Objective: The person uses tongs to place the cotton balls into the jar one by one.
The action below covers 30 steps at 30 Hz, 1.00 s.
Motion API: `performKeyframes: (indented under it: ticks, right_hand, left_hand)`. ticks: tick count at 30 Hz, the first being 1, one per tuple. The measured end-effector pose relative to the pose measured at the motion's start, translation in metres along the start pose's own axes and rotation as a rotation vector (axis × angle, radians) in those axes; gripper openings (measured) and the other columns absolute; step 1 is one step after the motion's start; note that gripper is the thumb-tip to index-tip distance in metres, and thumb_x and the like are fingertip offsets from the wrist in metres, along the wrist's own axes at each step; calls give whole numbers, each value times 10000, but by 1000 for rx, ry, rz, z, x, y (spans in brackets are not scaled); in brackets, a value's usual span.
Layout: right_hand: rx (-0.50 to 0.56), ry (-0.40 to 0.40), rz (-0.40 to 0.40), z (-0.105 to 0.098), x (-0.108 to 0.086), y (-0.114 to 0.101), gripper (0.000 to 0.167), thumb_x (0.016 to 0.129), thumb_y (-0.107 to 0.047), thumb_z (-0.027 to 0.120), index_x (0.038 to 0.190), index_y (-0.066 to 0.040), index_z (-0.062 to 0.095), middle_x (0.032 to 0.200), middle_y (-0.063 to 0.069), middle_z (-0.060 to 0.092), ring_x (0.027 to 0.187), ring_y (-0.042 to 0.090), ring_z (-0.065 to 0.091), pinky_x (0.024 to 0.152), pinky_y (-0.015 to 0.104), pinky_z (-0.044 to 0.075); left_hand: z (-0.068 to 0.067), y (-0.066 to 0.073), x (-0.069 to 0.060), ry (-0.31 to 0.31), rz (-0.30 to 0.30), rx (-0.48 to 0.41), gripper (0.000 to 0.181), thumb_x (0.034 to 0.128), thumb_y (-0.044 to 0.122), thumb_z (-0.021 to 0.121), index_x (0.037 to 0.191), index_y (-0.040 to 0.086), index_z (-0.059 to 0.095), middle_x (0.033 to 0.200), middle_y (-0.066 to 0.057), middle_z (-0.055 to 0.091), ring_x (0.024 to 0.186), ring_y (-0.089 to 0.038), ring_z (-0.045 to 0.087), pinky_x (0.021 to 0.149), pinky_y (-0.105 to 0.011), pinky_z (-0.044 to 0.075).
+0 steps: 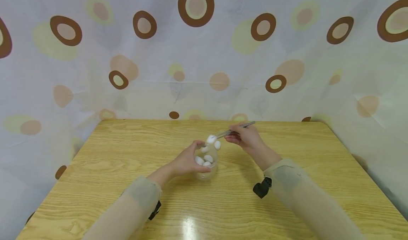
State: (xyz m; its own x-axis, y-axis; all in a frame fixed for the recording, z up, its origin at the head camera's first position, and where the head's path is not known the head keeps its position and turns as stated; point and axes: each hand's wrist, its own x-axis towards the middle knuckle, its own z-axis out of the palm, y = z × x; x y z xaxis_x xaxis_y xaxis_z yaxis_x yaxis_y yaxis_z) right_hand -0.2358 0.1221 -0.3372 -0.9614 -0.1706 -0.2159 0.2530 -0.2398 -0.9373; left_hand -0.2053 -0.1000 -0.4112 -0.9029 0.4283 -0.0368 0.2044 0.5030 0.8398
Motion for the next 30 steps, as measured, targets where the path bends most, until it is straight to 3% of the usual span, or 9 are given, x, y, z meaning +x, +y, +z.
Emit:
performKeyframes:
  ticks: [11, 22, 30]
  right_hand:
    - [-36, -12, 32, 4, -2, 12, 226, 944, -25, 494, 727, -76, 528, 619, 31, 635, 566, 111, 656, 592, 208, 550]
    - [-123, -13, 23, 4, -3, 25, 100, 941, -79, 531, 866, -21, 561, 639, 17, 643, 547, 83, 648, 575, 202, 545]
    - [-99, 2, 6, 1, -4, 23, 150, 944, -84, 526, 805, -73, 578, 639, 8, 635, 567, 85, 654, 596, 201, 548]
  left_hand:
    - [1, 1, 2, -10, -9, -13, 895, 708, 266, 818, 1409, 133, 278, 1454, -83, 371, 1277, -274, 430, 982, -429, 422]
    - [1, -2, 3, -13, 6, -24, 880, 713, 261, 815, 1404, 130, 286, 1467, -54, 350, 1337, -272, 363, 1017, -446, 394]
    - [1, 0, 2, -12, 4, -26, 872, 716, 243, 813, 1404, 130, 289, 1469, -50, 359, 1363, -295, 334, 1064, -480, 338]
